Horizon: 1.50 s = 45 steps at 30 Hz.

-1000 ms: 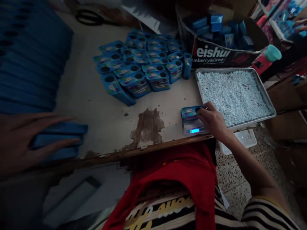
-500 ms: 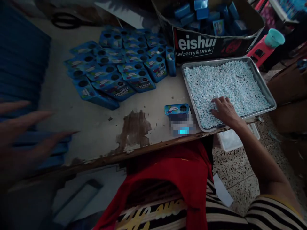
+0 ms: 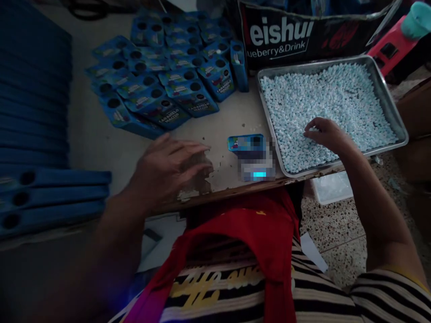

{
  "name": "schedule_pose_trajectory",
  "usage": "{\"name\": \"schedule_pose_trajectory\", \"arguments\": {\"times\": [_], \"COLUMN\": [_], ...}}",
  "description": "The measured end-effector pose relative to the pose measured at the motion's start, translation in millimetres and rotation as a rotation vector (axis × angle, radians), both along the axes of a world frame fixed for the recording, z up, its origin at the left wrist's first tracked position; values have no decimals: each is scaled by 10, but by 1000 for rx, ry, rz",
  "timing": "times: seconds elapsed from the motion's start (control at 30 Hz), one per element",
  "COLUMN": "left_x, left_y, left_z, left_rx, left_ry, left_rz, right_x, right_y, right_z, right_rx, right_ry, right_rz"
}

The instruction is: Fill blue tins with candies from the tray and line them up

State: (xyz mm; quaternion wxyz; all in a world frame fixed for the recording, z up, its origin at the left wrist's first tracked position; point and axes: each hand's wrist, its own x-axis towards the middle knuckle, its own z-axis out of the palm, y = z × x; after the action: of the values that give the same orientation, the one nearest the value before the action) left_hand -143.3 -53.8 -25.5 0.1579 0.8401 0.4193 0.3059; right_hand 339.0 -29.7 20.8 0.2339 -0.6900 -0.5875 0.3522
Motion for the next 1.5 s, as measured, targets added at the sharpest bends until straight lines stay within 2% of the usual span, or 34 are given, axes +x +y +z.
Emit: {"name": "schedule_pose_trajectory", "arguments": {"times": [0.13,0.3,0.4,0.47,0.53,0.63,0.67,0.73,0.8,0.87,1.0,1.07,1.13,1.2,1.33,1.5], "left_x": [82,168,294,439,623,892,962,1060,1123,1190,1440,1593,1720,1804,1863,1851], "left_y": [-6,-24,-56,-61,-40,37,76,182,339,545,967,1118,1228,1316,1438,1418], "left_z": [-109,-72,-66,-88,-140,-248,-276,-287,-219,-67,370,554,663,691,599,506], "left_rx": [-102,-147,-261,-336,-374,-398,-403,-388,-300,-128,247,374,447,446,354,368], "left_ry": [-43,-199,-248,-273,-321,-389,-400,-404,-374,-287,-72,-22,11,39,12,-79], "left_rz": [36,42,60,88,102,73,44,-26,-88,-135,-205,-233,-270,-294,-254,-188], "right_x": [-81,-191,-226,-252,-291,-372,-404,-476,-575,-708,-1001,-1087,-1116,-1109,-1083,-1092], "right_y": [-118,-154,-155,-145,-130,-109,-102,-81,-35,54,356,496,574,592,570,592], "right_z": [55,103,111,108,104,105,103,82,31,-42,-131,-120,-96,-85,-105,-133], "right_rx": [-100,-146,-136,-130,-78,118,189,303,338,267,-83,-228,-307,-347,-403,-415], "right_ry": [213,460,514,458,256,-169,-252,-263,-87,249,977,1190,1318,1392,1497,1550], "right_rz": [-116,-185,-211,-195,-144,12,64,99,17,-149,-504,-589,-600,-602,-630,-685]}}
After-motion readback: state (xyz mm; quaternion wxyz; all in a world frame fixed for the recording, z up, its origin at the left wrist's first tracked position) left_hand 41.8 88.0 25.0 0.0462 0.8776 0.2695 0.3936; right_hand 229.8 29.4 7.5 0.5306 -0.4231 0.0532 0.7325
